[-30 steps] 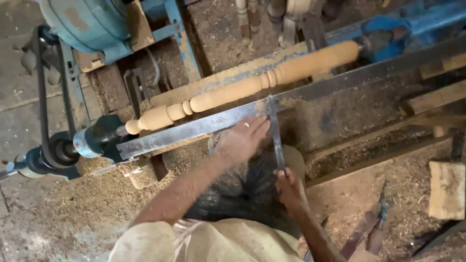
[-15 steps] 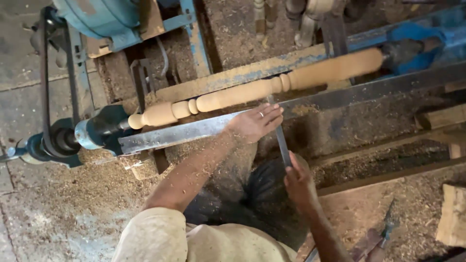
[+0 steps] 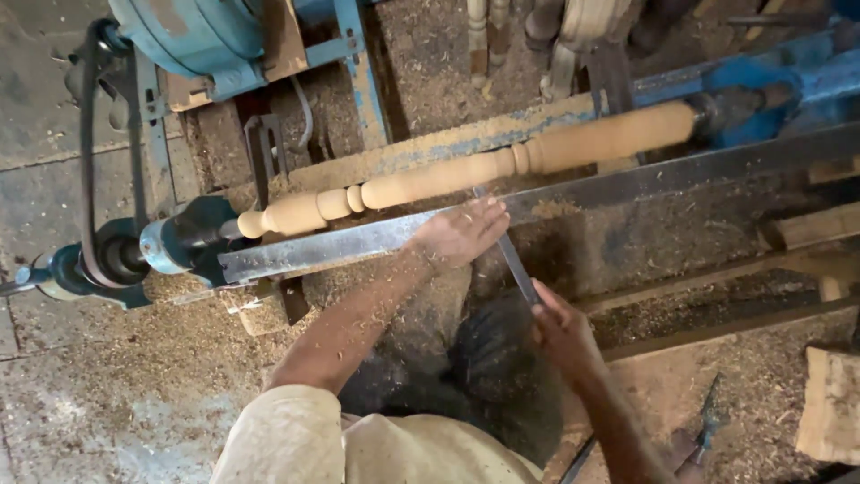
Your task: The person uses a chisel to shape a rotating wooden spindle on a lathe, creating decorative beads and grooves. The person holds the chisel with both hands and guides it along the spinning wood, removing shavings to form the design.
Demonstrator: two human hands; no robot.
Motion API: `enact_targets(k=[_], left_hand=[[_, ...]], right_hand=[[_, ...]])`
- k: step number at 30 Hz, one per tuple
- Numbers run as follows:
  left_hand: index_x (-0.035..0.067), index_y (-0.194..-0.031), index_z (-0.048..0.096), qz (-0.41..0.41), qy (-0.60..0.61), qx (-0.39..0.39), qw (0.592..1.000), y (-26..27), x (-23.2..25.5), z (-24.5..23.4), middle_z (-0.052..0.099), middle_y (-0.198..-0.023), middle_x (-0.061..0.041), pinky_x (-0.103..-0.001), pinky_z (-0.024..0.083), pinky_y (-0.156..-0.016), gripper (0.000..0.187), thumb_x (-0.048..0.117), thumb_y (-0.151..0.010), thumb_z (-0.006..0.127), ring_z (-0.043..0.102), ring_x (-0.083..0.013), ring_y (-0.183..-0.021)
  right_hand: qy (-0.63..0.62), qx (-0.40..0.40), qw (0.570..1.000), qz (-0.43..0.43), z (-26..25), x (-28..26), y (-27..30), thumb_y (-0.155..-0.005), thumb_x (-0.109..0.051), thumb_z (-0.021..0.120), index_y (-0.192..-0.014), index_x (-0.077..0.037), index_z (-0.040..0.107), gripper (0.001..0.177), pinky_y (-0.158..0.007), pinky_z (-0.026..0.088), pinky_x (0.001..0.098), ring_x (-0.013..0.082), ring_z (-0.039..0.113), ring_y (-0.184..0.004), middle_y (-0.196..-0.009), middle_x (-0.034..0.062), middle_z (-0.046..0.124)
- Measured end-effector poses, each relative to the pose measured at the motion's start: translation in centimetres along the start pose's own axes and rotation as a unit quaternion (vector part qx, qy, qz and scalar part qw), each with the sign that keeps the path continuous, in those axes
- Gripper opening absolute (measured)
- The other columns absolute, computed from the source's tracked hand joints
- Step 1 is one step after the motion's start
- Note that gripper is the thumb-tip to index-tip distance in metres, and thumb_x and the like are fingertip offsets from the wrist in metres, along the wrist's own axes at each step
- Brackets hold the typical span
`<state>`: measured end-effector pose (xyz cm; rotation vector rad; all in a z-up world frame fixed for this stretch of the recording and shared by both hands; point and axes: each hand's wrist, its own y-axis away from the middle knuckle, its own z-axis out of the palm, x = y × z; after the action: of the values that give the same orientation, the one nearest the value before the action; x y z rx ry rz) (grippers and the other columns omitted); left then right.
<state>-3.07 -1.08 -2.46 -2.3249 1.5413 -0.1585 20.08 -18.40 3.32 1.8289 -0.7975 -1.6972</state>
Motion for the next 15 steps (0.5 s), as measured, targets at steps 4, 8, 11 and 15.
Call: enact_targets(k=[4, 8, 11, 15], left_hand=[[0.006, -0.141, 0.060, -0.023, 0.049, -0.027, 0.998, -0.5, -0.3, -0.5, 0.058, -0.146, -0.013, -0.036, 0.050, -0.111, 0.050, 0.020, -0.093, 0.056, 0.052, -0.0300, -0.139], [0.006, -0.142, 0.060, -0.023, 0.044, 0.000, 0.999, -0.4, -0.1, -1.0, 0.058, -0.148, -0.012, -0.036, 0.050, -0.110, 0.045, 0.017, -0.098, 0.056, 0.052, -0.0303, -0.141], [0.005, -0.141, 0.059, -0.042, 0.097, -0.018, 0.994, -0.6, -0.1, -1.1, 0.057, -0.149, -0.012, -0.037, 0.050, -0.109, 0.044, 0.015, -0.099, 0.056, 0.054, -0.0316, -0.140], [0.004, -0.141, 0.059, -0.024, 0.077, 0.001, 0.997, -1.2, -0.8, -2.0, 0.057, -0.149, -0.013, -0.040, 0.051, -0.112, 0.051, 0.016, -0.091, 0.055, 0.055, -0.0322, -0.137]], right_hand=[[-0.024, 0.031, 0.991, -0.126, 2.7, 2.8, -0.3, -0.103, -0.016, 0.058, -0.151, -0.012, 0.055, 0.047, -0.052, 0.043, 0.0231, 0.0059, 0.050, -0.061, -0.071, -0.0052, 0.055], [-0.065, 0.063, 0.995, 0.036, 5.1, 0.5, 2.0, -0.100, -0.017, 0.052, -0.153, -0.022, 0.052, 0.053, -0.041, 0.036, 0.0265, 0.0097, 0.041, -0.048, -0.063, -0.0014, 0.053], [-0.160, 0.060, 0.985, 0.032, 7.4, -0.5, 2.9, -0.101, -0.016, 0.053, -0.155, -0.021, 0.049, 0.055, -0.041, 0.033, 0.0239, 0.0072, 0.040, -0.047, -0.065, -0.0025, 0.053], [-0.149, 0.080, 0.985, 0.020, 8.5, -0.1, 2.4, -0.101, -0.018, 0.053, -0.155, -0.023, 0.050, 0.054, -0.041, 0.033, 0.0253, 0.0083, 0.039, -0.047, -0.063, -0.0023, 0.048]])
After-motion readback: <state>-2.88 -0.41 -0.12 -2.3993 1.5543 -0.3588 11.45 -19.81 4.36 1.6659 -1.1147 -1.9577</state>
